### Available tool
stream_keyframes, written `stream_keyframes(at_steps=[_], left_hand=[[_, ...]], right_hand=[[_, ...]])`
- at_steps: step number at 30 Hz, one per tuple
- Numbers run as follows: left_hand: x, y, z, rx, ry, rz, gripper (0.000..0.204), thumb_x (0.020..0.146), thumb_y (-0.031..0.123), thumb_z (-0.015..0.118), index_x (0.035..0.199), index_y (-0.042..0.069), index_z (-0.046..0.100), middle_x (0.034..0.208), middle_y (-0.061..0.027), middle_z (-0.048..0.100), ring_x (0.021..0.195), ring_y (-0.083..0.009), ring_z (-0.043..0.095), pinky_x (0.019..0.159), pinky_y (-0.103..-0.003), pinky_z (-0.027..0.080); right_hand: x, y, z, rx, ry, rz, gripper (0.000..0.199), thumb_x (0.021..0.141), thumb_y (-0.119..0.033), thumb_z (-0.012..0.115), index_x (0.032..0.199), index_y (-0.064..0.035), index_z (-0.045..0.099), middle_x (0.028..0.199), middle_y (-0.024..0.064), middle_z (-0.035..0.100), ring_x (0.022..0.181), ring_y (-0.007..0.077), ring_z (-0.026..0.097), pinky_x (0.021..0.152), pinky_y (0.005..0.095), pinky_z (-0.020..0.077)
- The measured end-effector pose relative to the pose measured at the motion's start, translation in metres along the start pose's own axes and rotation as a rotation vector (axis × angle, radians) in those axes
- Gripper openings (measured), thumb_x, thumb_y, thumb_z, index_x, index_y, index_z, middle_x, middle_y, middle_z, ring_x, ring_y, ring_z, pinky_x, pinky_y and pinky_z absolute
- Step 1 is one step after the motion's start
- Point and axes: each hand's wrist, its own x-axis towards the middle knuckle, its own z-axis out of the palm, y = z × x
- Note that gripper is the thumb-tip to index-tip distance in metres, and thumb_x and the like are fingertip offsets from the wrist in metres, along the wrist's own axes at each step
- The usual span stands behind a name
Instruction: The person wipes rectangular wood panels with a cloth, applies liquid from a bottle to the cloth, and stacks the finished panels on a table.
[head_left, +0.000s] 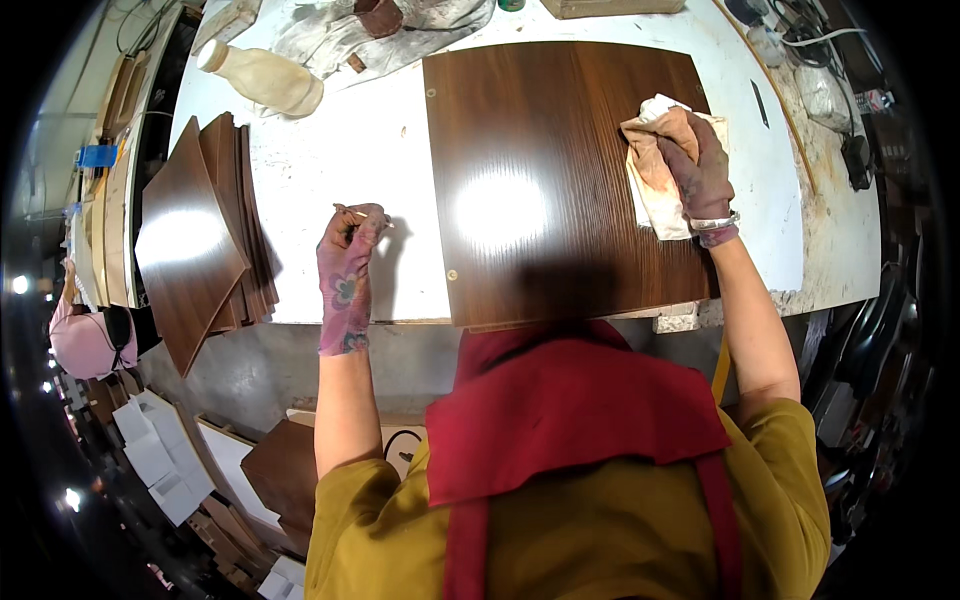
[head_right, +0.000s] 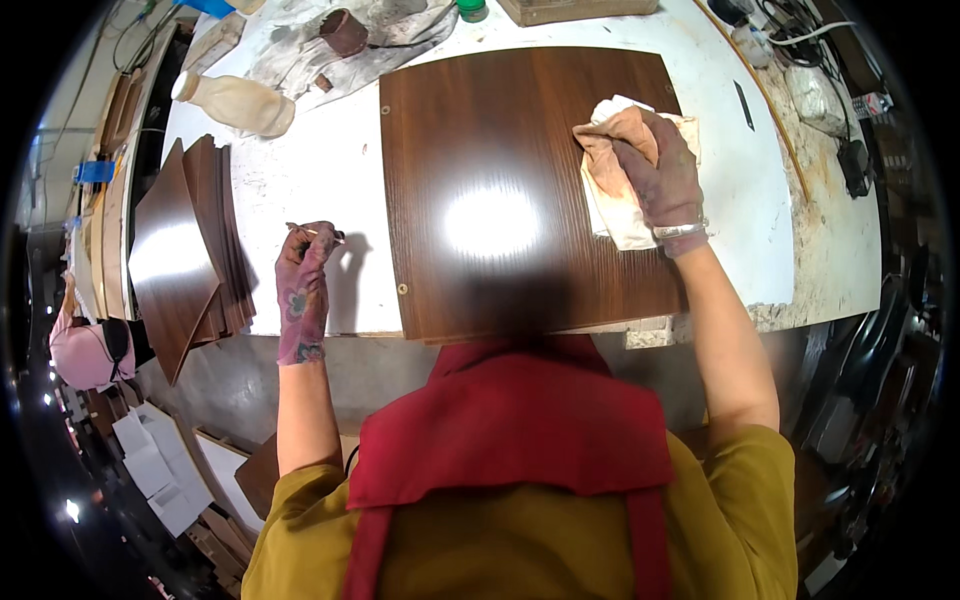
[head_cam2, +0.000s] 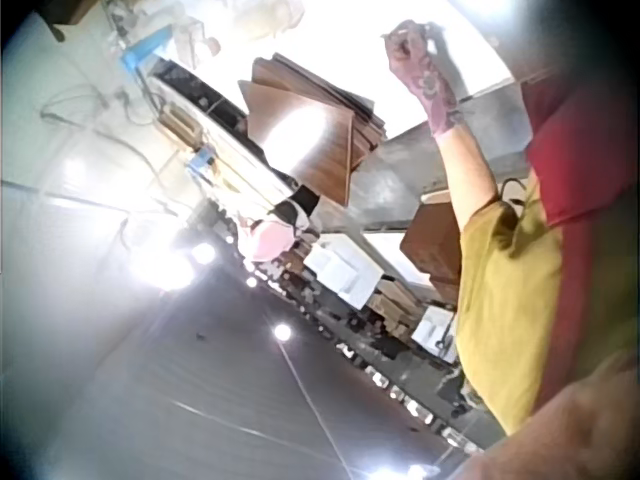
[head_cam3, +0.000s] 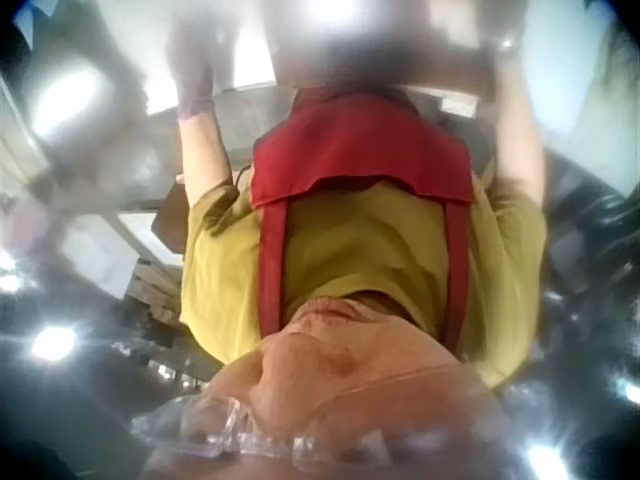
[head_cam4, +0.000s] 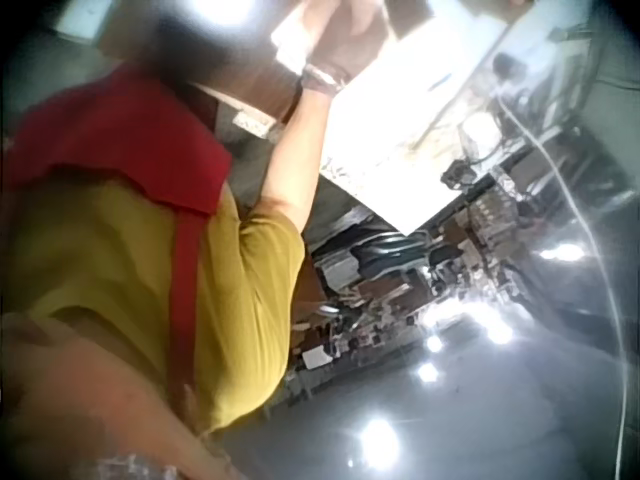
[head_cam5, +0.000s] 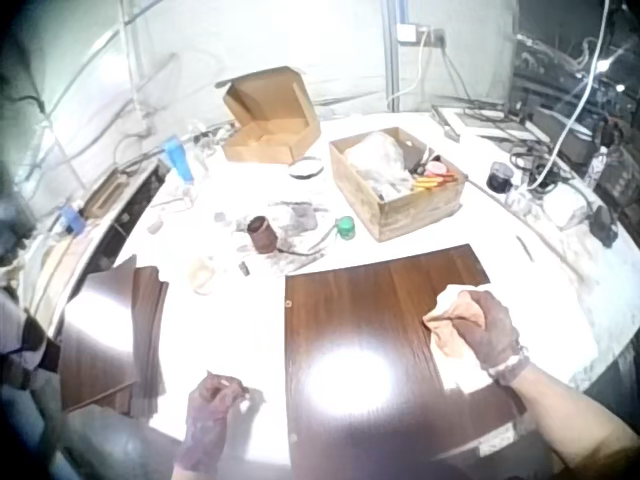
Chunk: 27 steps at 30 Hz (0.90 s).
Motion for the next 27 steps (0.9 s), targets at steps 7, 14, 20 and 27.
stream_keyframes(at_steps=[7,14,20,27], left_hand=[[0.022,-0.008,0.008,-0.044,0.066,0.055,0.021,0.091,0.022,0.071,0.093,0.002,0.064,0.089,-0.0041,0.064,0.082,-0.012,0.059,0.081,-0.025,0.047],[0.074,-0.017,0.032,-0.074,0.003,0.087,0.018,0.093,0.018,0.068,0.093,0.001,0.064,0.096,-0.0069,0.064,0.086,-0.0134,0.061,0.085,-0.027,0.049],[0.091,-0.025,0.048,-0.149,-0.048,0.065,0.017,0.094,0.017,0.067,0.097,0.0,0.065,0.093,-0.0063,0.066,0.088,-0.0131,0.062,0.087,-0.026,0.049],[0.088,-0.017,0.056,-0.093,-0.045,0.058,0.018,0.093,0.018,0.069,0.094,0.0,0.066,0.091,-0.0055,0.066,0.085,-0.0121,0.06,0.086,-0.025,0.047]], right_hand=[[0.0,0.006,0.001,0.031,-0.015,0.028,0.052,0.081,-0.028,0.068,0.125,-0.002,0.058,0.118,0.0195,0.064,0.111,0.0336,0.062,0.095,0.0385,0.0472],[-0.001,-0.003,-0.001,0.036,-0.009,0.034,0.049,0.081,-0.022,0.069,0.124,-0.001,0.058,0.116,0.0182,0.065,0.109,0.0302,0.062,0.095,0.0364,0.0475],[-0.002,0.0,0.0,0.133,-0.019,0.015,0.047,0.082,-0.02,0.07,0.124,-0.0005,0.058,0.116,0.0168,0.065,0.109,0.0281,0.062,0.095,0.0354,0.047],[-0.002,-0.001,0.0,0.087,-0.014,0.033,0.048,0.082,-0.02,0.07,0.124,-0.0003,0.058,0.116,0.0163,0.065,0.109,0.0281,0.062,0.096,0.0355,0.0469]])
